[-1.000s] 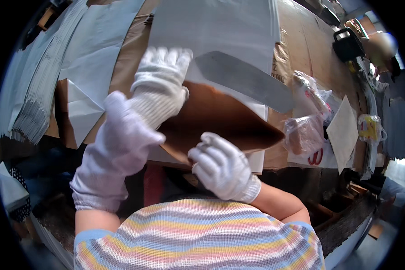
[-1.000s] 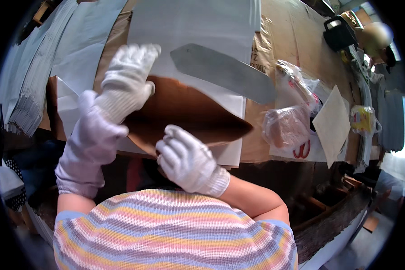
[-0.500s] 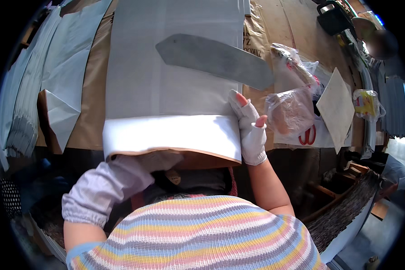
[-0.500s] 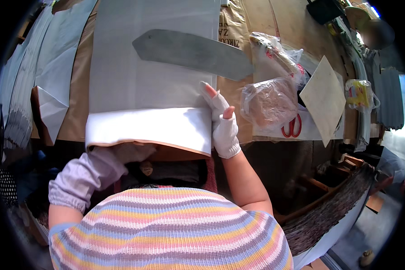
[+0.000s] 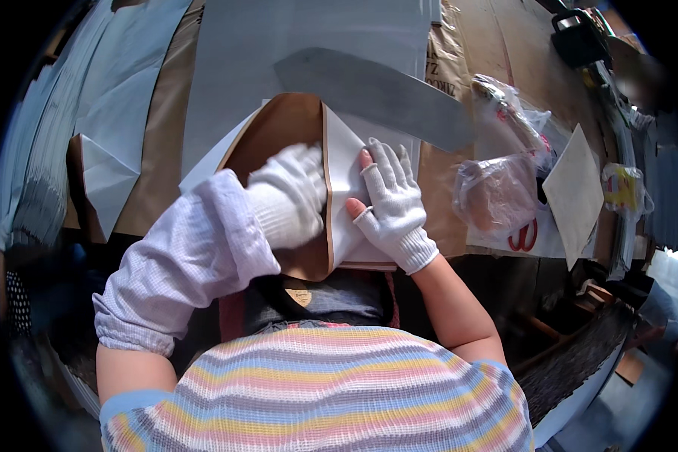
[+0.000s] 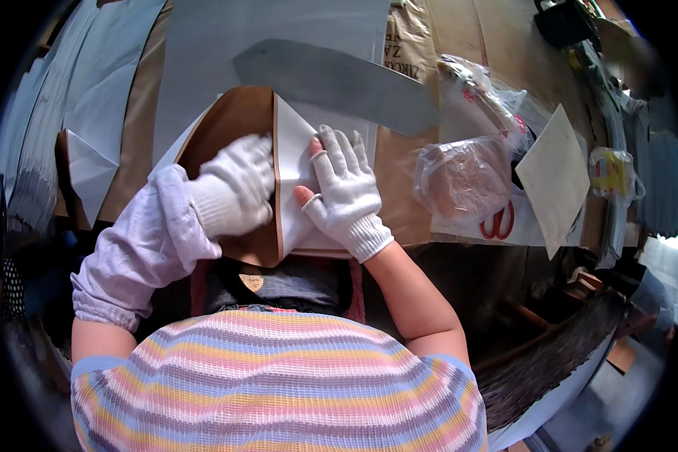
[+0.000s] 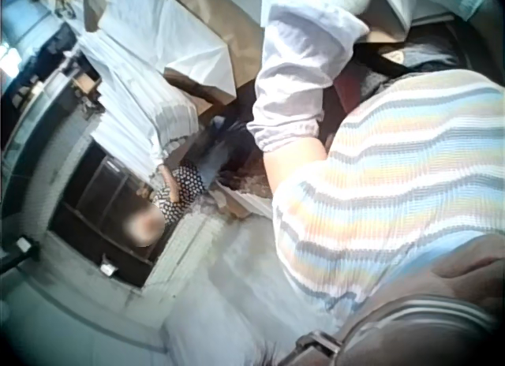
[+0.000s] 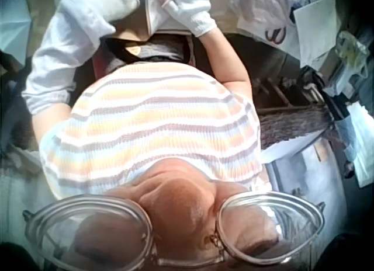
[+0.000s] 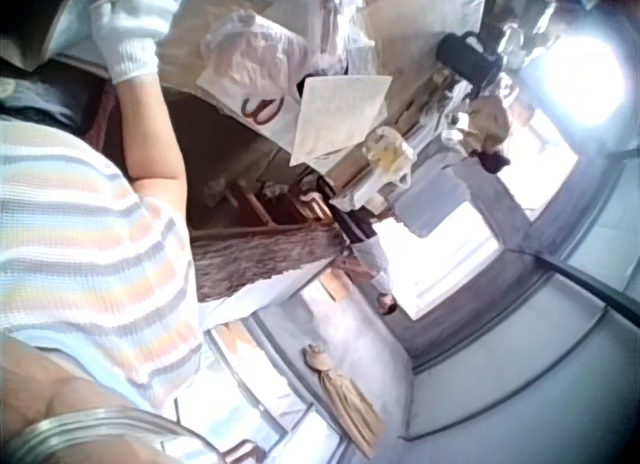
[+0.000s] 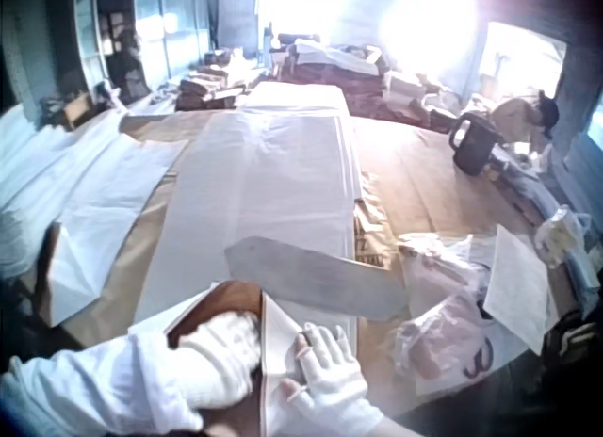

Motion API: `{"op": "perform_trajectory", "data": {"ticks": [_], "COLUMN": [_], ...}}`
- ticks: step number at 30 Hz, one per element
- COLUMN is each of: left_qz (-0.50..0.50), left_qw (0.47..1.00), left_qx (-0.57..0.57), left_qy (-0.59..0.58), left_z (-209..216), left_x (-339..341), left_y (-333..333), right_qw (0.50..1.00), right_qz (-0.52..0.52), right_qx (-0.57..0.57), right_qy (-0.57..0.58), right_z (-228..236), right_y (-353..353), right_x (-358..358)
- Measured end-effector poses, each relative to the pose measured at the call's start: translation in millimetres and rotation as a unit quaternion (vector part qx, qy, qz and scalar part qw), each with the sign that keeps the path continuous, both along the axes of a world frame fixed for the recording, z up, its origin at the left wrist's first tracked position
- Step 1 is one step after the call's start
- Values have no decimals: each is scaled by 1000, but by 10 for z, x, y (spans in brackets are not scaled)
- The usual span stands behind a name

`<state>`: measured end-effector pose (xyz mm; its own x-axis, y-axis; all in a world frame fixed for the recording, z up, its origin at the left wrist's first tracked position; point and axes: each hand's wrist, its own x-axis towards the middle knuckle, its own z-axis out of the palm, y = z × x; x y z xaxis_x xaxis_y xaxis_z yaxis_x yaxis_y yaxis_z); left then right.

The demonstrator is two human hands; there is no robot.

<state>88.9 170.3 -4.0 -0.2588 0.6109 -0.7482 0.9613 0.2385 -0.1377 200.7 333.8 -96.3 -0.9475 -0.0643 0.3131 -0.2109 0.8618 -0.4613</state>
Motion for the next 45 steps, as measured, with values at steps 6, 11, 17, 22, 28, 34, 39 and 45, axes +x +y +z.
{"op": "perform_trajectory", "data": {"ticks": [6, 11, 17, 22, 28, 34, 39, 45], "left_qz": [194, 213, 339, 527, 497, 513, 489, 478], "left_qw": [948, 939, 555, 462, 429, 262, 73, 187], "left_qx": [213, 246, 661, 600, 617, 656, 702, 786], "left_qy": [132, 115, -373, -387, -433, -488, -512, -346], "left_z": [-606, -424, 97, -598, -776, -917, -1124, -1112], "left_x": [-418, -398, -503, -325, -292, -233, -248, -123], "left_y": [-120, -164, -1581, -2180, -2252, -2283, -2256, -2136], "right_qw": [996, 995, 987, 995, 963, 911, 855, 905], "right_qz": [-41, -39, -52, 29, 270, 250, 382, 340], "right_qx": [73, 88, 132, 91, -6, -131, -213, 107], "right_qy": [-31, -22, -71, 10, -24, -302, -278, -233], "right_z": [4, -18, 47, 51, 178, -290, -504, -538], "right_y": [-152, -215, -229, -472, -822, -1584, -1593, -1529], "right_x": [-47, -83, 58, -807, -691, -1190, -1239, -1116]}}
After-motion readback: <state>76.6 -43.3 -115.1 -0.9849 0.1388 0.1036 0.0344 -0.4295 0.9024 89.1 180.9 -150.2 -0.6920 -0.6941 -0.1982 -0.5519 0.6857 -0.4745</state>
